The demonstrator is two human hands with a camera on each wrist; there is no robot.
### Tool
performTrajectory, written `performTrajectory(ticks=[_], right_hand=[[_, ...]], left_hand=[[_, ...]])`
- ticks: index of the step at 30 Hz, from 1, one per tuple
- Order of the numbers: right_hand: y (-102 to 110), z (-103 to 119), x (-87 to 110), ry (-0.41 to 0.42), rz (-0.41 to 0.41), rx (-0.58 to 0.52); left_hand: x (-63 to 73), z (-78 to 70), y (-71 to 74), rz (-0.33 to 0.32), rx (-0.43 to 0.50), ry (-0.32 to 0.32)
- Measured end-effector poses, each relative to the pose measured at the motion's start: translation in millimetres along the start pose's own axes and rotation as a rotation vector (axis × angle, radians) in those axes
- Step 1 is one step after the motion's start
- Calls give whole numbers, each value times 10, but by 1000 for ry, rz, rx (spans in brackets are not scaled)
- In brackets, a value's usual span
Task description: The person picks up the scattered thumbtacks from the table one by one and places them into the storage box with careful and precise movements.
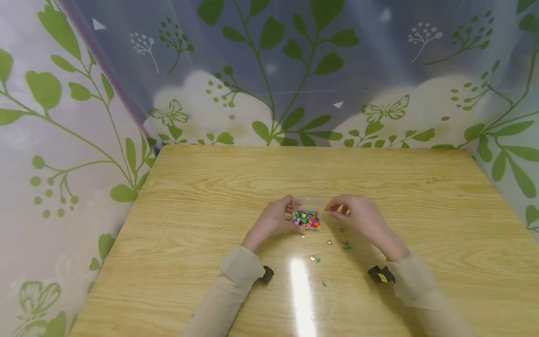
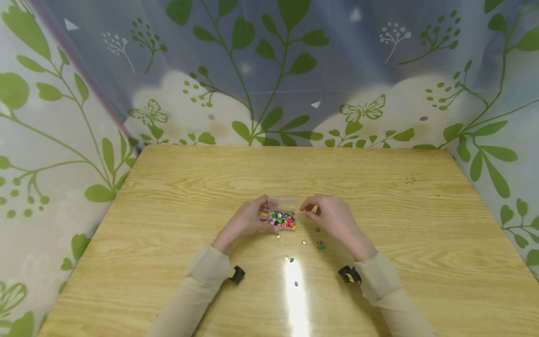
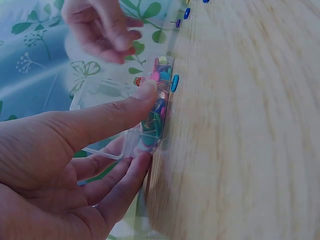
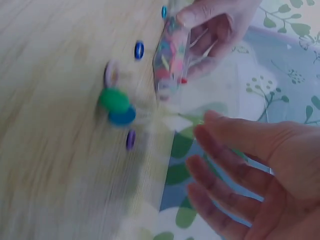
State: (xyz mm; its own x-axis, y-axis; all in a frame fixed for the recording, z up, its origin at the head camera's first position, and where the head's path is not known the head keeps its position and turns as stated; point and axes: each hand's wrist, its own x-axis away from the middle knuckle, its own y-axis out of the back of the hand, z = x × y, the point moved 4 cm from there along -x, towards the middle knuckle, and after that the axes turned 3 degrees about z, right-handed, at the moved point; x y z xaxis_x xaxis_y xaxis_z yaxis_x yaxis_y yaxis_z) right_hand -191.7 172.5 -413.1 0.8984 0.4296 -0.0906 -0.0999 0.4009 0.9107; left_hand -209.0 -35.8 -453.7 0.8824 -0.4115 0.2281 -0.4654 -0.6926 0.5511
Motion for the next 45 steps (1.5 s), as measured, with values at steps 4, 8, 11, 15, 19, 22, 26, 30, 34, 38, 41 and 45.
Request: performTrajectory(ticks=[4, 8, 11, 15, 19, 22, 26, 30, 34, 38, 41, 45], right_hand=[[21, -81, 71, 10, 67, 20], [-3, -148, 140, -5, 135, 3], [-29, -182, 164, -22, 163, -13], [-51, -206, 169, -28, 160, -12], [-50, -207, 161, -28, 137, -9], [-38, -192, 150, -22, 99, -8], [-20, -136, 125, -1, 40, 6], [-26, -53, 81, 13, 12, 15], [-51, 36, 22, 23, 0, 22], [-85, 123, -52, 29, 7, 7], [-103, 176, -103, 25, 7, -8], [-111, 228, -137, 36, -8, -5]], left_hand=[[8, 2, 3, 5, 0, 3], [10, 7, 6, 7, 1, 3], [12, 12, 7, 4, 0, 2], [10, 14, 8, 2, -2, -1], [7, 9, 9, 3, 0, -11], [3, 8, 8, 4, -1, -14], [1, 8, 7, 6, 8, -18], [4, 3, 8, 8, 15, -20], [0, 4, 6, 6, 1, -21], [-9, 8, 3, 5, -12, -32], [-12, 8, 2, 7, -16, -36], [-13, 4, 1, 8, -24, -32]])
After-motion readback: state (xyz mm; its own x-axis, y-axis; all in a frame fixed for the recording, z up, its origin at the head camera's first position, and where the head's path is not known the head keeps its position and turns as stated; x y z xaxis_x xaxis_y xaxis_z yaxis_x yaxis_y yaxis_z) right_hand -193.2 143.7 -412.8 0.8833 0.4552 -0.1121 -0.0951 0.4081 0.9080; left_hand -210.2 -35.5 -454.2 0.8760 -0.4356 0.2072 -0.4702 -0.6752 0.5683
